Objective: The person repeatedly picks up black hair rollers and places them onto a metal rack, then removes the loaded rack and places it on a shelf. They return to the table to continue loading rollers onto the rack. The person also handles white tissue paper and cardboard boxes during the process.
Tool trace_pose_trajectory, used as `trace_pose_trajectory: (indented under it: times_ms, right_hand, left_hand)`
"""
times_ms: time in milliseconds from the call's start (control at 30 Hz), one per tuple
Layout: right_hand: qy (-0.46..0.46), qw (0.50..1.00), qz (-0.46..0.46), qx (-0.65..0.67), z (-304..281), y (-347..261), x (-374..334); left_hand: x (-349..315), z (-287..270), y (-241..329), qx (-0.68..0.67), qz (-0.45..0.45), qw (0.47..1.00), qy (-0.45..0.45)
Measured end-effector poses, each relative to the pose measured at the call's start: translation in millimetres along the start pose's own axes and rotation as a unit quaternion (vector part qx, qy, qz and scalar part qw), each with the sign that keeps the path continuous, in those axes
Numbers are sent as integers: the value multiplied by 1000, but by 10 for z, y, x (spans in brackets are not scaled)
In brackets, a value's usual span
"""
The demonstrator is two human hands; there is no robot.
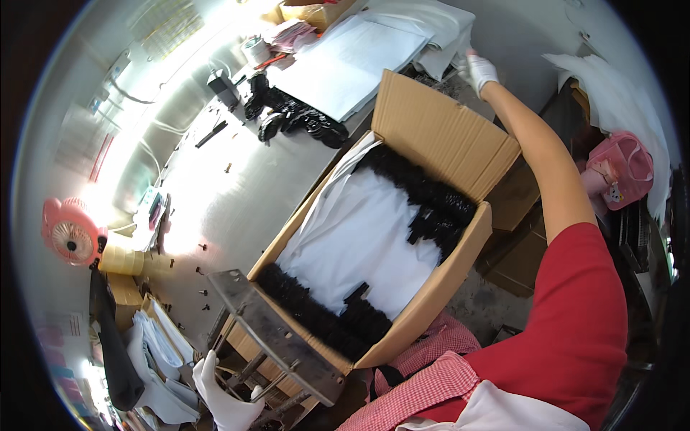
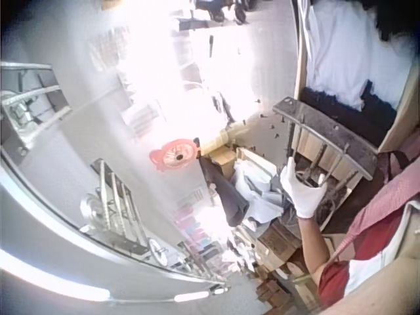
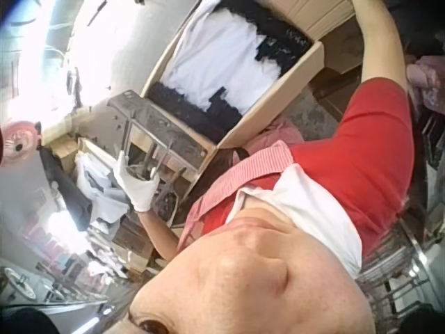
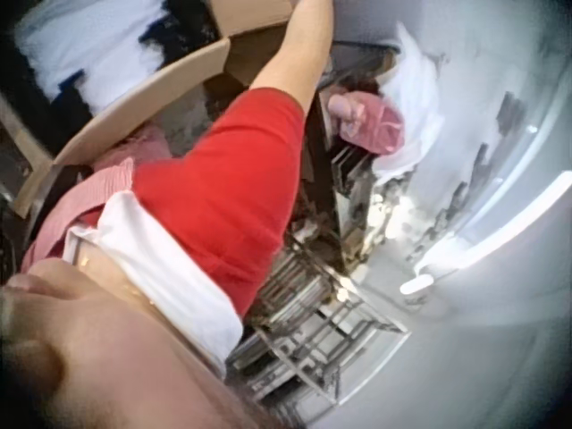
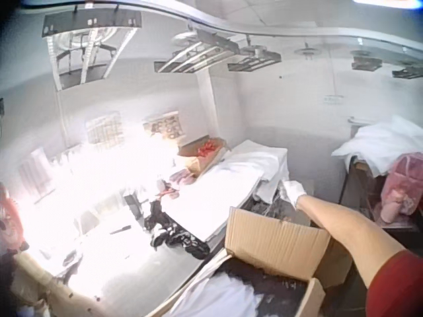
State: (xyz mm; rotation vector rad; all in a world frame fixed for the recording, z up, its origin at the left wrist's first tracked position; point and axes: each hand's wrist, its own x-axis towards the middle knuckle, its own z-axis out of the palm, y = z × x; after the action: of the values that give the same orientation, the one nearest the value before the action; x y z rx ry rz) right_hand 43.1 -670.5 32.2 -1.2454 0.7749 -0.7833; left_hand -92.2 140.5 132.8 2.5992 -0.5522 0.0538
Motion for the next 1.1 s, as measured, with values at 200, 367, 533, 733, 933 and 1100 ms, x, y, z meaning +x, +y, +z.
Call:
trace_pose_trajectory:
  times_ms: [200,367,533,733,933,1100]
  right_hand:
    - [-220,934,-23,-281,302,-400,-687]
    - [-377,682,-389,-492,250,-1216,-2644]
    - [-386,521,-581,-493,395,-1021,-4682]
    - [-263,673,-324,-611,-402,-608,-5475]
    - [-122,899,-28,-419,-2414,50,-6742]
    - [163,954,242,-64,-3470,1045,-8160]
  left_hand:
    - [556,233,540,40,91,993,-58]
    - [1006,528,977,79,213,971,-69]
    - [1085,824,1676,0,385,923,-23]
    - [920,919,2104,-124,555,799,-198]
    - [1350,1673,1669,-238,358,848,-311]
    - [1601,2530,1082,-87,363,824,-427]
